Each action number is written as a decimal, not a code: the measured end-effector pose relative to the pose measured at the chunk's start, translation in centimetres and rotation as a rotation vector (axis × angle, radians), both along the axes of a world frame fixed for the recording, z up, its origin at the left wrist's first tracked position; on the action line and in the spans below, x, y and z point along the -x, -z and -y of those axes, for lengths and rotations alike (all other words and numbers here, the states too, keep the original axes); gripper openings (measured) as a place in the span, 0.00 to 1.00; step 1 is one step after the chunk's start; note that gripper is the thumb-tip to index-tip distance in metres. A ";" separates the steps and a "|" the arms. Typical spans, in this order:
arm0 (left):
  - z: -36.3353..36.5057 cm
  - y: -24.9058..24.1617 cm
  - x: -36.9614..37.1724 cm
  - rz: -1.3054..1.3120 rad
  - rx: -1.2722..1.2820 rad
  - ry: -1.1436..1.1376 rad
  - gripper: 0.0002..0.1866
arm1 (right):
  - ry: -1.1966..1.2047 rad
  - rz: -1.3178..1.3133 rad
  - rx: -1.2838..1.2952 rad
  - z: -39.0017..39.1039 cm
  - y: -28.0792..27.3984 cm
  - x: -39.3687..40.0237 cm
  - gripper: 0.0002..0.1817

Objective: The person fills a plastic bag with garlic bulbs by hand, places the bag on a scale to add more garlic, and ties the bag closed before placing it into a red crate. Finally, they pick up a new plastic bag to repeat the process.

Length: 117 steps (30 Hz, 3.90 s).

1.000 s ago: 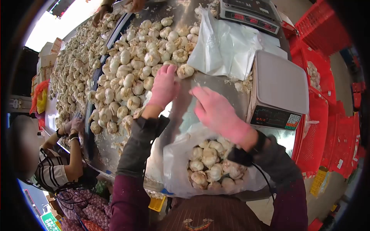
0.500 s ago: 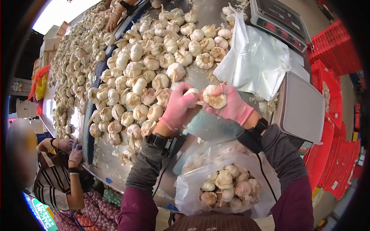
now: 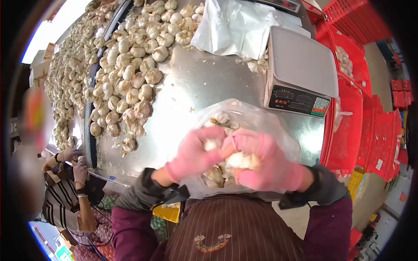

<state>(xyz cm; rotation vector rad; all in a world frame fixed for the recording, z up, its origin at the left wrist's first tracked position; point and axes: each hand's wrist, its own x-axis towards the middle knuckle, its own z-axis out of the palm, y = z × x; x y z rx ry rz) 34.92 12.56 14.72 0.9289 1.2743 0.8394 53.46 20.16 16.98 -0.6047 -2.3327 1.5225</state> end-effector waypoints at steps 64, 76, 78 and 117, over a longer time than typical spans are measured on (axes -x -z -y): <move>0.0 -35.0 2.9 -2.220 -1.015 0.777 0.12 | 1.001 -0.226 0.543 -16.2 -17.3 -19.0 0.12; -24.6 -23.0 -7.3 -1.757 -1.351 0.494 0.09 | 0.851 0.372 -0.719 -33.5 -13.2 -27.5 0.14; -26.7 -21.9 -8.8 -1.822 -1.392 0.480 0.09 | 1.021 0.107 -0.318 -40.7 -6.9 -28.5 0.16; -11.6 -13.4 3.2 -1.400 -0.671 -0.571 0.11 | 0.710 -0.322 -1.245 -21.3 -7.8 -24.9 0.14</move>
